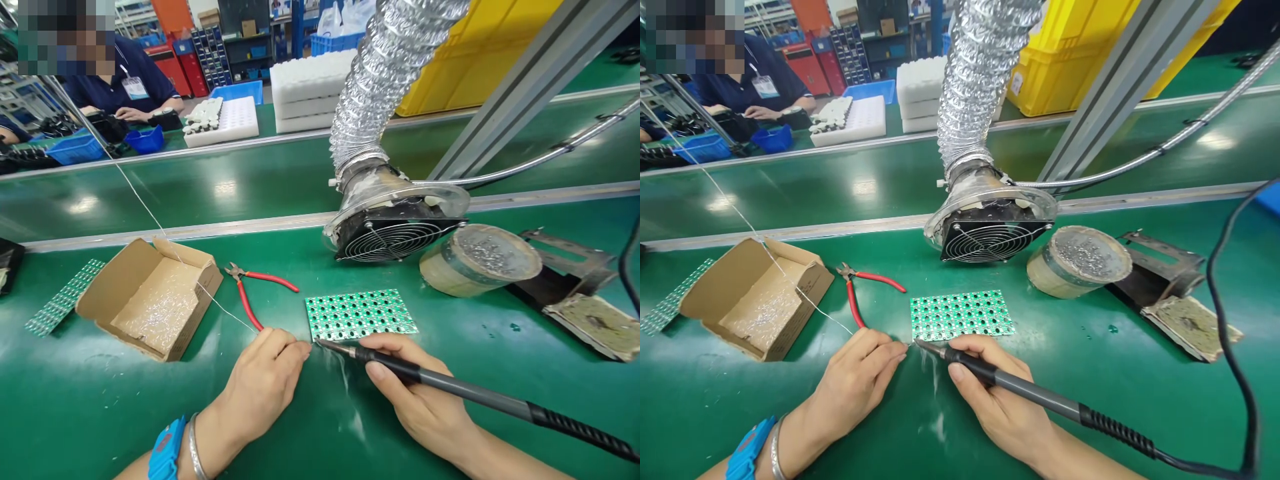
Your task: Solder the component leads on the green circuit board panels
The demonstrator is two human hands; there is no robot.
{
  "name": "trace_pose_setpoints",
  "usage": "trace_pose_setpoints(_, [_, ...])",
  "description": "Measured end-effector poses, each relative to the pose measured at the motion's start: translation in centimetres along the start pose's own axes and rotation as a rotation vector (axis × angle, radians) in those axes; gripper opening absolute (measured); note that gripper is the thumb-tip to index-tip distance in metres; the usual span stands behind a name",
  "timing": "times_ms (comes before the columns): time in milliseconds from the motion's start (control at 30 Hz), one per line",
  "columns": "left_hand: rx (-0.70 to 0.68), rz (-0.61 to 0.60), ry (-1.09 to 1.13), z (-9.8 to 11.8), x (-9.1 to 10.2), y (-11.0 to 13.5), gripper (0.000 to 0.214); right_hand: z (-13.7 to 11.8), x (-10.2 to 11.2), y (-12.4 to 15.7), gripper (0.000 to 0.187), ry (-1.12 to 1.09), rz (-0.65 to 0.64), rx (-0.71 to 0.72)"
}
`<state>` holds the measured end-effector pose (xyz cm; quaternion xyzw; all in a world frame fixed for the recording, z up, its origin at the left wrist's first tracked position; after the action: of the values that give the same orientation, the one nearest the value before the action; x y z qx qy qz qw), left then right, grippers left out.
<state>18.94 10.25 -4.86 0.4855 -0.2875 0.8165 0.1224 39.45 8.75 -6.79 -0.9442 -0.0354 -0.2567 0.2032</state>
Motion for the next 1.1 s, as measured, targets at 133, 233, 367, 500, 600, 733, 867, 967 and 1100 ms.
trace_pose_setpoints(133, [0.003, -0.001, -0.002, -0.1, -0.2, -0.1, 0.013, -0.1, -0.1, -0.1, 0.013, 0.009, -0.009, -0.001])
trace_pose_setpoints(233, [0.002, -0.002, -0.010, -0.1, -0.3, -0.3, 0.013, -0.1, -0.1, -0.1, 0.013, -0.002, -0.011, -0.008])
trace_pose_setpoints(367, [0.001, -0.014, -0.003, 0.0, -0.2, -0.6, 0.014, 0.3, -0.1, 0.2, 0.014, -0.037, 0.005, -0.020])
trace_pose_setpoints(500, [0.047, 0.006, 0.027, -0.4, 0.0, -0.5, 0.015, 1.1, 0.7, 0.4, 0.016, -0.103, 0.137, -0.043])
trace_pose_setpoints(600, [0.101, 0.018, 0.090, -0.9, -0.1, -0.4, 0.014, 1.9, 1.7, 0.5, 0.017, -0.170, 0.295, -0.112])
trace_pose_setpoints(733, [0.114, 0.015, 0.159, -0.9, -0.8, -0.8, 0.014, 3.2, 2.7, 0.4, 0.018, -0.292, 0.404, -0.172])
trace_pose_setpoints(867, [0.088, 0.019, 0.161, -0.3, -1.6, -1.7, 0.013, 4.0, 4.1, -0.4, 0.017, -0.200, 0.427, -0.096])
trace_pose_setpoints(967, [0.068, 0.027, 0.166, 0.3, -1.4, -2.7, 0.013, 3.6, 5.4, -1.5, 0.015, -0.052, 0.413, 0.027])
trace_pose_setpoints(1100, [0.057, 0.064, 0.173, 1.8, 0.1, -3.8, 0.013, 1.1, 5.2, -2.9, 0.021, 0.019, 0.276, 0.275])
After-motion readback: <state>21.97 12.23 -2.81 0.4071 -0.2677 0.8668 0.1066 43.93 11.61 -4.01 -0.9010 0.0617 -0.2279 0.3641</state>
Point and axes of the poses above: each hand's wrist, its own y-axis away from the middle knuckle, its own x-axis out of the back of the hand, z = x × y, the point moved 5 cm from there along -y, towards the middle knuckle, and after that the axes turned 6 degrees about x, right-handed, at the moved point
